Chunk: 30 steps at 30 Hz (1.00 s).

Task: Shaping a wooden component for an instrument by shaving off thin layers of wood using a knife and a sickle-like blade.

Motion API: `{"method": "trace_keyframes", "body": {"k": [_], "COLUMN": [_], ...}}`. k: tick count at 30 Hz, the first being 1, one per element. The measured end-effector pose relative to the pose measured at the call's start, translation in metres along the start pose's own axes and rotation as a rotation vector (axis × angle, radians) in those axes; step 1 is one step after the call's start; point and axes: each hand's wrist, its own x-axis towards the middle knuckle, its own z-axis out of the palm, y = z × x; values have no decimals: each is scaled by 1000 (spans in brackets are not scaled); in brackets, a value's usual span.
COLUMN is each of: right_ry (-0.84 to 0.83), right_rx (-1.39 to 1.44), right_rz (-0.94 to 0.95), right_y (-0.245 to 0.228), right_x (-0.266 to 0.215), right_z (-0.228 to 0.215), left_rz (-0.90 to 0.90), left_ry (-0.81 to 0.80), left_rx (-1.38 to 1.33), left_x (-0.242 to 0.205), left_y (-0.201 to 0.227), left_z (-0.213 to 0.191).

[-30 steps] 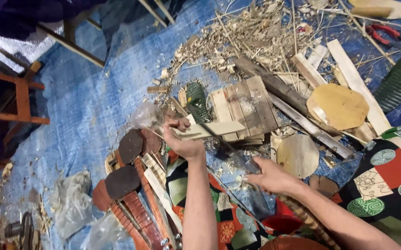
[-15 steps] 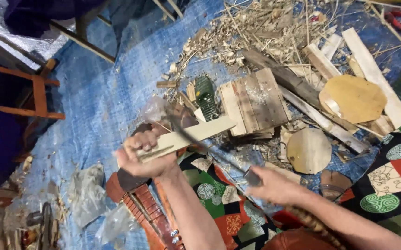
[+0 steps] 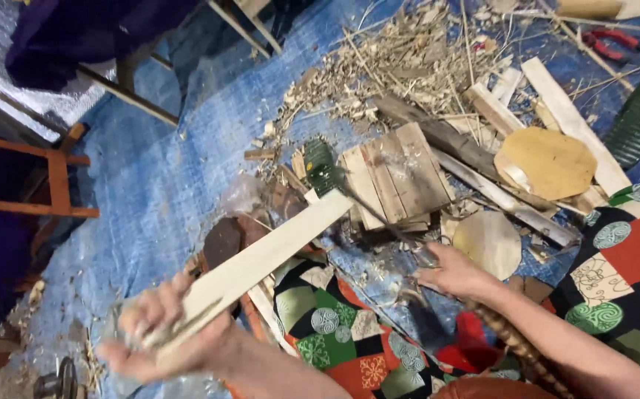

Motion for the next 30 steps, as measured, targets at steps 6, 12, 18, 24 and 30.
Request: {"method": "trace_keyframes", "body": {"k": [6, 12, 18, 24, 30], "right_ry": [22, 254, 299, 146, 1], "right_rx": [3, 113, 239, 138, 91], "right_rz": [75, 11, -90, -56, -38], "right_y": [-37, -23, -4, 11, -10], "right_x": [-27, -22, -9, 5, -17], "right_z": [-23, -57, -34, -19, 1], "left_rz": [-144, -100, -228, -251, -289], "left_ry": [441, 533, 861, 869, 801], "left_rx": [-32, 22, 180, 421, 634], "left_x": [9, 11, 3, -17, -25], "left_y": [3, -16, -107, -172, -184], "left_z": [21, 46, 17, 29, 15]}}
